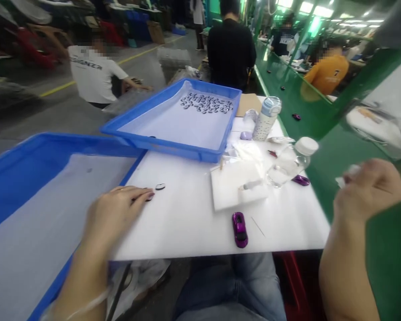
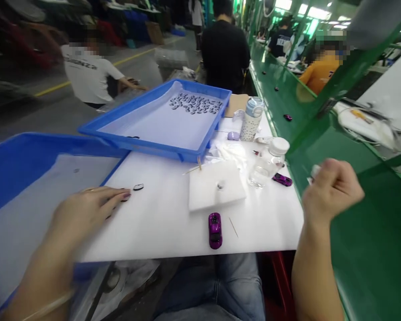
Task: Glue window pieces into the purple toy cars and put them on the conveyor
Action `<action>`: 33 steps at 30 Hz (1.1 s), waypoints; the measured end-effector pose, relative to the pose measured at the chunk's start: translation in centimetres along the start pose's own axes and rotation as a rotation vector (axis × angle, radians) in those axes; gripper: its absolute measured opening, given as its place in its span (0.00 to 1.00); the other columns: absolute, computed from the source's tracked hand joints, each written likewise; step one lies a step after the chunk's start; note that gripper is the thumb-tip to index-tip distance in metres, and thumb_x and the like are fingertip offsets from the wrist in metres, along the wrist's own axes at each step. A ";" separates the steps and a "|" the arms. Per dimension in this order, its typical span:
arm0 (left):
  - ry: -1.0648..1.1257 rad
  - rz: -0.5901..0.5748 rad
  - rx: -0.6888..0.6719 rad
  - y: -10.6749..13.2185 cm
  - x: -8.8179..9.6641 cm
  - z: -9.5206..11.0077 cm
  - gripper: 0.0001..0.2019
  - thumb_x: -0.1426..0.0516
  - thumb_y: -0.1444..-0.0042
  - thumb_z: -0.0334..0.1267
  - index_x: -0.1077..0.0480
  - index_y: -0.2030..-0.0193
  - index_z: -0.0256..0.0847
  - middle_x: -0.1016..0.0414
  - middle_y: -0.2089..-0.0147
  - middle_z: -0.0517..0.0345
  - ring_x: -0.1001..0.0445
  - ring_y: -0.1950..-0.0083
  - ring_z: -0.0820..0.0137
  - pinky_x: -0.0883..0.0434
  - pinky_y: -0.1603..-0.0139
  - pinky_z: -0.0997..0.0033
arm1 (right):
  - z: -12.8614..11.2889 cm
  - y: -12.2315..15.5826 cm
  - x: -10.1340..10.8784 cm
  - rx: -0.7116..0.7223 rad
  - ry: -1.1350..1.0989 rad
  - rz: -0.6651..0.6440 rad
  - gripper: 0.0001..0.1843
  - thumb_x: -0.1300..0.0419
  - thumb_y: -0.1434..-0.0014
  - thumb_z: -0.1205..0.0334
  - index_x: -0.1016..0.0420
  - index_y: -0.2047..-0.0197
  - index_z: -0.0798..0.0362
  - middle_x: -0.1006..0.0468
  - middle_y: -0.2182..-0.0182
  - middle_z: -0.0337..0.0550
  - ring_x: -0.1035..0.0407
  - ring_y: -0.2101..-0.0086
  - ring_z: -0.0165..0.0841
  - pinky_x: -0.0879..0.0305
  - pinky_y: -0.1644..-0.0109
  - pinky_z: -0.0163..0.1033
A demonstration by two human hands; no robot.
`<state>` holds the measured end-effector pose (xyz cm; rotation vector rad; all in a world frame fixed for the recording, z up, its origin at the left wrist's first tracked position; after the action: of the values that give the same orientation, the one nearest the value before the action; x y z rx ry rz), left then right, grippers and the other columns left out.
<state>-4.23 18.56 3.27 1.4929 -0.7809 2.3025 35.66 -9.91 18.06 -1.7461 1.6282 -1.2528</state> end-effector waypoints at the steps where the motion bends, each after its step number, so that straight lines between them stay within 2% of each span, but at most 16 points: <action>1: -0.008 0.065 0.015 0.1 0.4 0.2 0.21 0.54 0.36 0.49 0.21 0.64 0.48 0.19 0.58 0.57 0.25 0.54 0.45 0.30 0.60 0.46 | -1.0 -0.5 -0.7 0.064 -0.006 0.008 0.23 0.53 0.34 0.44 0.37 0.73 0.51 0.39 0.78 0.42 0.41 0.75 0.31 0.44 0.68 0.41; 4: 0.002 0.356 0.039 2.0 2.0 2.1 0.15 0.52 0.34 0.46 0.23 0.57 0.53 0.22 0.49 0.64 0.27 0.50 0.47 0.30 0.57 0.45 | -3.2 -0.8 -3.9 0.330 0.045 -0.126 0.17 0.46 0.37 0.46 0.32 0.62 0.54 0.30 0.66 0.49 0.33 0.64 0.36 0.37 0.60 0.43; 6: 0.001 0.419 -0.093 3.9 1.9 5.3 0.11 0.48 0.34 0.42 0.24 0.55 0.53 0.22 0.50 0.64 0.24 0.53 0.54 0.28 0.59 0.54 | -3.2 0.0 -5.9 0.431 0.095 -0.239 0.19 0.45 0.38 0.48 0.33 0.54 0.55 0.28 0.58 0.53 0.33 0.55 0.41 0.34 0.52 0.47; 7: -0.010 0.417 -0.246 4.9 1.6 7.6 0.08 0.45 0.35 0.39 0.24 0.57 0.50 0.20 0.56 0.62 0.23 0.59 0.59 0.29 0.66 0.61 | -2.6 0.4 -6.5 0.411 0.093 -0.273 0.19 0.45 0.38 0.49 0.34 0.52 0.55 0.28 0.56 0.55 0.33 0.53 0.42 0.34 0.50 0.49; 9: -0.040 0.328 -0.412 6.7 0.4 10.7 0.08 0.45 0.35 0.34 0.23 0.60 0.43 0.20 0.62 0.58 0.23 0.63 0.63 0.29 0.69 0.65 | -0.4 0.8 -6.6 0.229 0.011 -0.269 0.22 0.41 0.42 0.49 0.35 0.50 0.55 0.27 0.55 0.54 0.31 0.53 0.42 0.34 0.48 0.50; 12: -0.045 0.218 -0.434 7.8 -0.5 12.1 0.12 0.49 0.33 0.35 0.22 0.59 0.40 0.22 0.66 0.56 0.23 0.65 0.65 0.30 0.72 0.67 | 4.3 1.0 -4.5 -0.146 -0.148 -0.065 0.28 0.34 0.51 0.49 0.35 0.50 0.52 0.27 0.55 0.52 0.30 0.56 0.41 0.34 0.46 0.50; 14: 0.004 0.139 -0.391 7.5 -1.0 11.6 0.15 0.51 0.32 0.37 0.22 0.57 0.41 0.21 0.65 0.55 0.23 0.64 0.64 0.30 0.71 0.68 | 7.6 1.2 -3.0 -0.359 -0.242 0.094 0.24 0.40 0.46 0.49 0.37 0.50 0.52 0.29 0.53 0.54 0.30 0.57 0.40 0.33 0.46 0.49; 16: 0.055 0.062 -0.333 6.7 -1.5 10.7 0.16 0.52 0.33 0.38 0.22 0.59 0.42 0.21 0.64 0.55 0.23 0.65 0.64 0.30 0.72 0.68 | 10.8 1.7 -2.7 -0.561 -0.347 0.160 0.17 0.53 0.40 0.55 0.37 0.51 0.53 0.30 0.54 0.55 0.29 0.59 0.39 0.29 0.50 0.49; 18: 0.094 -0.004 -0.263 5.6 -2.0 9.9 0.15 0.51 0.36 0.38 0.22 0.63 0.42 0.21 0.64 0.55 0.23 0.67 0.64 0.32 0.73 0.68 | 13.2 2.8 -3.7 -0.746 -0.458 0.116 0.17 0.59 0.42 0.63 0.34 0.55 0.55 0.29 0.59 0.53 0.27 0.62 0.38 0.26 0.55 0.51; 20: 0.129 -0.095 -0.195 4.7 -2.6 9.5 0.14 0.50 0.39 0.39 0.23 0.66 0.43 0.21 0.64 0.55 0.23 0.68 0.64 0.33 0.74 0.68 | 14.5 4.3 -4.8 -0.887 -0.551 0.047 0.17 0.58 0.46 0.68 0.32 0.58 0.55 0.27 0.64 0.50 0.26 0.65 0.38 0.25 0.59 0.53; 24: 0.183 -0.247 -0.058 4.3 -3.5 8.9 0.13 0.49 0.43 0.43 0.24 0.64 0.42 0.23 0.58 0.54 0.23 0.68 0.65 0.31 0.70 0.67 | 14.9 6.7 -5.1 -1.000 -0.622 0.034 0.16 0.54 0.48 0.70 0.31 0.58 0.55 0.26 0.68 0.47 0.25 0.67 0.37 0.23 0.60 0.53; 27: 0.199 -0.203 0.004 4.7 -3.2 8.6 0.14 0.50 0.42 0.45 0.25 0.62 0.41 0.23 0.56 0.53 0.23 0.64 0.62 0.30 0.67 0.65 | 14.0 6.3 -3.8 -0.934 -0.609 0.154 0.12 0.53 0.41 0.65 0.32 0.57 0.55 0.27 0.65 0.46 0.26 0.62 0.35 0.24 0.53 0.51; 28: 0.211 -0.164 0.021 4.9 -3.0 8.6 0.14 0.49 0.42 0.45 0.25 0.62 0.41 0.22 0.57 0.53 0.22 0.63 0.61 0.30 0.67 0.64 | 13.3 5.7 -3.1 -0.863 -0.594 0.207 0.12 0.52 0.39 0.62 0.33 0.55 0.55 0.27 0.62 0.45 0.26 0.60 0.34 0.25 0.50 0.49; 30: 0.284 -0.076 0.054 5.4 -2.6 8.8 0.15 0.47 0.42 0.46 0.24 0.59 0.41 0.21 0.59 0.53 0.22 0.61 0.59 0.29 0.64 0.62 | 10.5 3.5 -1.8 -0.545 -0.489 0.224 0.16 0.50 0.35 0.55 0.35 0.48 0.53 0.27 0.56 0.46 0.27 0.55 0.35 0.29 0.44 0.49; 31: 0.357 -0.042 0.066 5.6 -2.6 9.2 0.15 0.46 0.42 0.47 0.24 0.58 0.41 0.20 0.60 0.53 0.22 0.61 0.59 0.28 0.62 0.62 | 8.2 2.4 -1.8 -0.315 -0.396 0.155 0.19 0.48 0.35 0.53 0.36 0.45 0.53 0.28 0.53 0.48 0.28 0.53 0.36 0.31 0.42 0.50; 33: 0.586 -0.034 0.084 6.2 -3.0 10.5 0.15 0.42 0.43 0.48 0.22 0.56 0.41 0.20 0.59 0.53 0.22 0.60 0.61 0.26 0.57 0.62 | 3.4 1.1 -3.4 0.108 -0.206 -0.093 0.23 0.45 0.36 0.50 0.37 0.42 0.53 0.27 0.49 0.51 0.29 0.49 0.41 0.32 0.41 0.54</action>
<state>1.74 7.54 2.08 0.7664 -0.4891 2.5668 38.19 -7.79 14.42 -1.8352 1.3535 -1.1370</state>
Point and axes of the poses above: each hand's wrist, its own y-axis away from the middle knuckle, its own x-axis out of the back of the hand, z = x × y, the point moved 8 cm from there along -y, towards the middle knuckle
